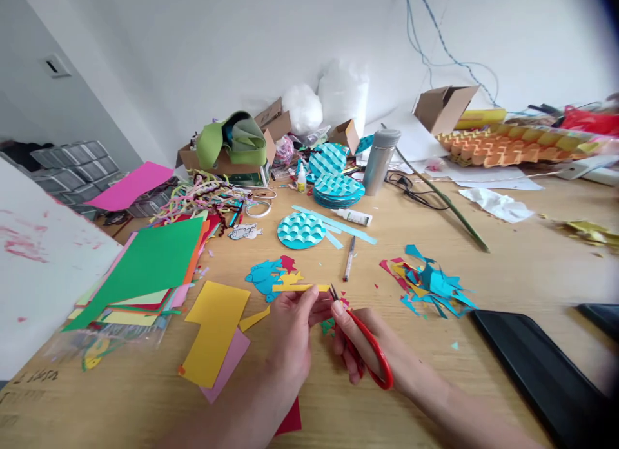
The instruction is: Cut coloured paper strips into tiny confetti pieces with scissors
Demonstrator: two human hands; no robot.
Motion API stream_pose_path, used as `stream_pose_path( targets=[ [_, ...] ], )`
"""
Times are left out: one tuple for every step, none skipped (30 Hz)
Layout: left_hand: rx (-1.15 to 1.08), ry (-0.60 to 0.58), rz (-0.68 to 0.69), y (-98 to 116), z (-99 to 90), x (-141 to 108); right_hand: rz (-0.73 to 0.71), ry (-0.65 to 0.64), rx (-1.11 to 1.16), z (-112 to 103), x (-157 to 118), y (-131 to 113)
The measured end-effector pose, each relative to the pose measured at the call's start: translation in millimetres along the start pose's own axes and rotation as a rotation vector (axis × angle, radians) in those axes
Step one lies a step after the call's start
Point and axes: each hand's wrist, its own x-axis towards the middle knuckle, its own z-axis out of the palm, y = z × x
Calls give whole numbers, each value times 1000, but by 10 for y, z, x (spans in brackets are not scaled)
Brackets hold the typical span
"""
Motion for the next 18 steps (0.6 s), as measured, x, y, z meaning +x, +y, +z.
stream_pose_path(
  targets=[
    [-1,3,-6,1,-4,-8,4,-3,0,6,-6,18],
    [-2,8,-13,3,-7,-14,10,-5,-1,10,-14,33],
    [-2,11,-20,3,-7,-18,19,-8,-6,15,-23,44],
    [3,8,-27,2,-6,-22,28,-13,-11,18,-32,52],
    [16,-3,-38,-2,-4,-26,32,-18,-15,21,-41,59],
    [34,-22,-51,-8,-2,-31,32,-24,-18,23,-48,63],
    [51,-41,-61,-16,1,-38,29,-29,-20,25,-55,67],
    [64,-56,-63,-24,3,-46,27,-35,-20,28,-60,70],
    [73,-66,-57,-33,5,-55,25,-38,-20,30,-64,72],
    [76,-72,-45,-40,6,-64,24,-39,-22,32,-66,74],
    [73,-77,-30,-45,7,-72,25,-36,-26,34,-68,73],
    [68,-82,-17,-50,7,-79,28,-31,-32,36,-70,71],
    [64,-88,-7,-53,6,-84,29,-28,-36,38,-71,68],
    [61,-94,-4,-55,5,-86,26,-24,-40,40,-72,63],
    [61,-96,-4,-56,4,-87,24,-20,-43,42,-72,57],
    [62,-96,-6,-57,4,-87,24,-17,-45,44,-71,50],
    [63,-94,-6,-57,3,-86,25,-14,-46,46,-70,43],
    [63,-94,-4,-57,4,-86,24,-14,-47,48,-68,38]
  ],
)
